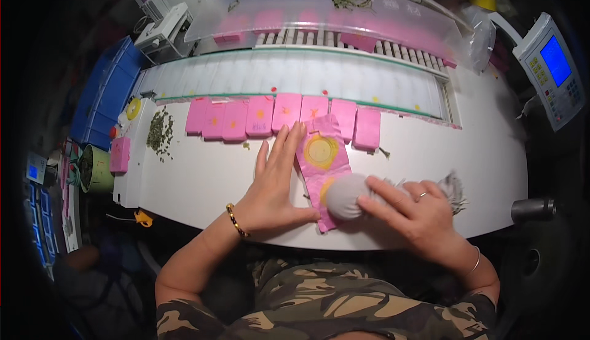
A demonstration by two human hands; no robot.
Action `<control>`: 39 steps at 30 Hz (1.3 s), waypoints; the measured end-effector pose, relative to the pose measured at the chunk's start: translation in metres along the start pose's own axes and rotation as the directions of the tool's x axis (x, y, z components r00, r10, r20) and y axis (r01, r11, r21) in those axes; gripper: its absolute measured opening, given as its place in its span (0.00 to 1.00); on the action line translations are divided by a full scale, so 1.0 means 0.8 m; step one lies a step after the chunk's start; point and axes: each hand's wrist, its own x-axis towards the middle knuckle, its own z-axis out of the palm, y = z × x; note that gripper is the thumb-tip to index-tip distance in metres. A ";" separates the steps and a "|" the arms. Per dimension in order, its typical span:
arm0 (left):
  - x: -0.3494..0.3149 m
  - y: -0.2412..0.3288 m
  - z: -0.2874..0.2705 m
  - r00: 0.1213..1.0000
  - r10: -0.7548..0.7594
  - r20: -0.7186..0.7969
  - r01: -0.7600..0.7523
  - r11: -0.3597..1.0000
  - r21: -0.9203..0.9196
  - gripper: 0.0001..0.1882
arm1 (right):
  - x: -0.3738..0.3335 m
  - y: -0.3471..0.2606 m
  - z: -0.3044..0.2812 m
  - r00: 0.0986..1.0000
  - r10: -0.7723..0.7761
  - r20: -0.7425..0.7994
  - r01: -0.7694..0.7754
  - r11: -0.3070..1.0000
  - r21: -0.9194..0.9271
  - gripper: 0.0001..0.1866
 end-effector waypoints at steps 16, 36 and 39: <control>-0.010 0.008 0.013 0.986 0.077 -0.144 -0.092 0.991 -0.098 0.66 | -0.033 0.014 0.000 0.951 0.293 -0.099 -0.288 0.956 0.062 0.36; 0.007 0.032 0.046 0.789 0.023 -0.614 -0.465 0.676 -0.572 0.25 | 0.062 0.012 0.054 0.915 0.404 -0.015 -0.186 0.455 0.871 0.28; 0.004 0.040 0.035 0.859 -0.072 -0.507 -0.353 0.633 -0.689 0.26 | 0.051 0.008 0.049 0.886 0.452 -0.100 -0.160 0.500 0.851 0.17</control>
